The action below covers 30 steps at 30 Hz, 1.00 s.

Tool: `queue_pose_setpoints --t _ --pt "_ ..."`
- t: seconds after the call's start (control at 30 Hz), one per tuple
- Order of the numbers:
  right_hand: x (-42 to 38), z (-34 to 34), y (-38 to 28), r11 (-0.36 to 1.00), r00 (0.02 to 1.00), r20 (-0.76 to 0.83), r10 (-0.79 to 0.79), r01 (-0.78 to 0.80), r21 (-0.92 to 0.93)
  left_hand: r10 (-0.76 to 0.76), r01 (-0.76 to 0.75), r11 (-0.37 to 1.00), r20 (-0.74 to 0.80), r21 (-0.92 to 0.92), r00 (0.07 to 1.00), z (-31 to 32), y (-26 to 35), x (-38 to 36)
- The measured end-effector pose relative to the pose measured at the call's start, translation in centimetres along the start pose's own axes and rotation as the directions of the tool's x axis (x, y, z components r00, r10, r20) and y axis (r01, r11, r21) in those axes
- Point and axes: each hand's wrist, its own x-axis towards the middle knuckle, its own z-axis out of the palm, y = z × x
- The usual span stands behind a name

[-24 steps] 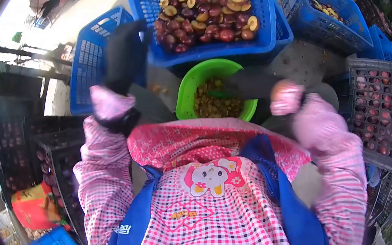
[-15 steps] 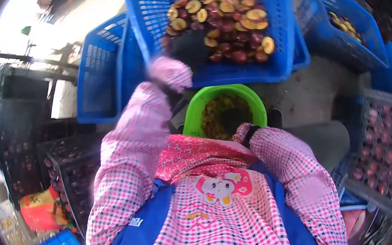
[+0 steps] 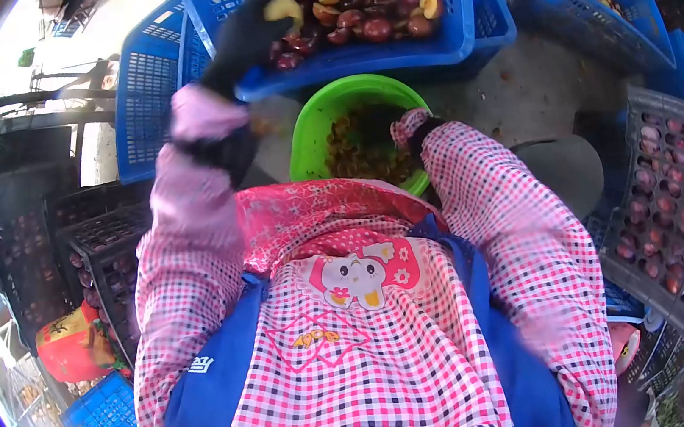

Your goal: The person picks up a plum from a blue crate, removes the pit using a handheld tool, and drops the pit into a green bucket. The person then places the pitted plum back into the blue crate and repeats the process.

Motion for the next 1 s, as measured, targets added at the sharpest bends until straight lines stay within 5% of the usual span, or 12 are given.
queue_pose_setpoints --t 0.03,0.07,0.2,0.27,0.3,0.33,0.4,0.43,0.47,0.7,0.87,1.0 --pt "-0.7 -2.9 -0.8 0.902 0.964 0.111 0.243 -0.182 -0.391 -0.065 0.055 0.94 -0.019 -0.337 0.998 -2.8 0.5 -1.9" --pt "-0.9 -6.0 -2.2 0.875 0.936 0.174 0.305 -0.203 -0.439 -0.04 0.013 0.926 -0.064 -0.378 0.997 -5.7 -1.9 -2.9" --pt "-1.2 -18.4 -11.8 0.996 0.982 0.181 -0.048 0.033 0.083 -0.155 0.055 0.965 -0.387 -0.257 0.909 -17.5 -10.3 -12.3" --pt "-3.2 -25.1 -17.8 0.987 0.978 0.131 -0.16 0.156 0.035 -0.487 0.043 0.738 -0.487 -0.674 0.725 -18.5 -13.7 -16.7" --pt "-4.9 -27.6 -20.0 0.977 0.976 0.095 -0.197 0.203 -0.059 -0.457 0.169 0.848 -0.533 -0.502 0.712 -18.9 -18.9 -19.2" --pt "-5.5 -27.9 -20.1 0.966 0.988 0.033 -0.154 0.143 0.215 -0.383 0.432 0.9 -0.568 -0.053 0.728 -19.5 -27.8 -21.9" --pt "-7.5 -28.8 -20.1 0.764 0.994 -0.091 0.054 0.017 0.645 -0.701 0.172 0.684 -0.573 -0.709 0.425 -16.6 -35.4 -24.1" --pt "-8.7 -29.6 -20.6 0.614 0.966 -0.146 0.212 -0.015 0.789 -0.576 0.677 0.705 -0.728 -0.211 0.372 -16.8 -24.9 -23.0" --pt "-9.4 -30.2 -19.9 0.652 0.958 -0.183 0.223 -0.007 0.758 -0.551 0.705 0.686 -0.76 -0.177 0.346 -15.4 -28.6 -23.7" --pt "-15.1 -31.1 -19.3 0.661 0.772 -0.221 0.596 -0.315 0.681 -0.578 0.659 0.717 -0.722 -0.227 0.38 -11.9 -44.4 -21.7" --pt "-13.5 -29.7 -19.5 0.503 0.724 -0.181 0.666 -0.257 0.825 -0.561 0.552 0.788 -0.691 -0.275 0.457 -9.6 -42.3 -14.7" --pt "-12.5 -30.1 -19.6 0.588 0.72 -0.273 0.638 -0.226 0.777 -0.552 0.38 0.834 -0.61 -0.401 0.568 -7.1 -42.4 -9.8"
